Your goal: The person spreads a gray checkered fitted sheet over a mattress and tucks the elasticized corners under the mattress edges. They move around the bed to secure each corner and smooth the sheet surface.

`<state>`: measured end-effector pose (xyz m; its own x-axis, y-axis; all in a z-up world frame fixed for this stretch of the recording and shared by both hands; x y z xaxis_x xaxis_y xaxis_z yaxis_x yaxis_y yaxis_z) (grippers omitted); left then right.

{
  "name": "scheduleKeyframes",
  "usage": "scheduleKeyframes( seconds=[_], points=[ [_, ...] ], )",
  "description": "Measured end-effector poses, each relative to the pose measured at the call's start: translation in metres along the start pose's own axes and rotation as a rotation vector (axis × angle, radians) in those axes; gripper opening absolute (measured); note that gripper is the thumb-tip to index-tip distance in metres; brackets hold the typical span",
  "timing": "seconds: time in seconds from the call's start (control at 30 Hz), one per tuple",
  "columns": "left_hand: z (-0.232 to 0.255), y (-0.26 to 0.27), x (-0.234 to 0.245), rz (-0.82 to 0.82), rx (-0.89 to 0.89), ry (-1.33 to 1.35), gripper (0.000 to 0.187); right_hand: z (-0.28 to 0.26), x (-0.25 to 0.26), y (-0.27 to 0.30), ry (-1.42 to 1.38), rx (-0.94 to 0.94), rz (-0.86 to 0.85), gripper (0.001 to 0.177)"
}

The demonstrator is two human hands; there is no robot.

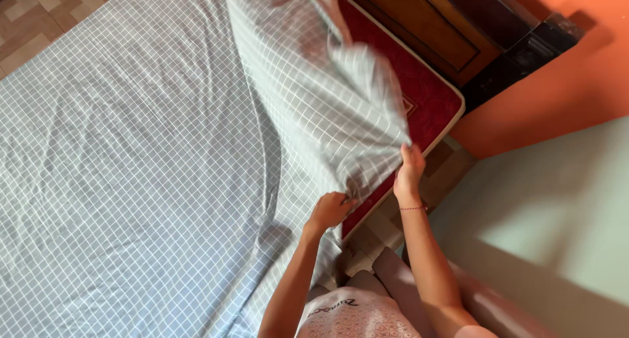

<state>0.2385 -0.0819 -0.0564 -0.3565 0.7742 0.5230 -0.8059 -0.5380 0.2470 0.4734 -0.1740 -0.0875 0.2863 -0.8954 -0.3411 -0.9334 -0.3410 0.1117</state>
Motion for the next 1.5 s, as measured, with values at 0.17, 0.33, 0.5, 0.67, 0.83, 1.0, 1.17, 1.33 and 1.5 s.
scheduleKeyframes(
  seconds=[0.17,0.33,0.5,0.67,0.83,1.0,1.17,1.33,1.5],
  points=[
    [-0.001,-0.009,-0.019,-0.05,0.052,0.085,0.048,0.066,0.068,-0.016,-0.265,-0.726,0.007,0.041],
    [0.028,-0.017,-0.031,-0.124,0.003,0.056,0.056,0.094,0.077,-0.021,-0.459,-0.907,-0.144,0.063],
    [0.043,-0.016,-0.025,-0.147,-0.006,0.097,0.058,0.04,0.043,-0.057,-0.463,-0.808,0.002,0.059],
    [0.039,-0.015,-0.009,-0.033,0.055,0.113,0.055,-0.08,-0.017,-0.053,-0.529,-0.581,-0.092,0.05],
    [0.03,-0.012,0.014,0.121,0.016,0.083,0.043,-0.12,-0.061,-0.018,-0.385,-0.243,-0.292,0.031],
    [0.025,-0.018,0.044,0.36,-0.091,0.328,0.037,-0.083,-0.095,0.034,-0.058,0.063,-0.387,0.026],
    [-0.004,-0.031,0.067,0.35,-0.026,0.895,0.039,-0.052,-0.137,0.088,0.197,0.076,-0.674,0.031],
    [-0.023,-0.029,0.096,0.447,0.035,0.995,0.032,-0.025,-0.164,0.112,0.14,-0.028,-0.783,0.048],
    [-0.045,-0.03,0.095,0.437,0.0,0.833,0.027,0.019,-0.154,0.102,0.098,-0.15,-0.55,0.027]
  ],
)
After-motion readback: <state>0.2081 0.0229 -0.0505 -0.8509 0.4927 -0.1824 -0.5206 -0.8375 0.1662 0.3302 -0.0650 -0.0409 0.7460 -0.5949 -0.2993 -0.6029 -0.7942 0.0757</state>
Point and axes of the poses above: each hand's wrist, its own y-axis away from the middle knuckle, its own x-axis out of the back of the hand, z = x × y, the point moved 1 cm from there along -y, towards the middle knuckle, and after that the axes turned 2 degrees about z, right-handed, at the moved point
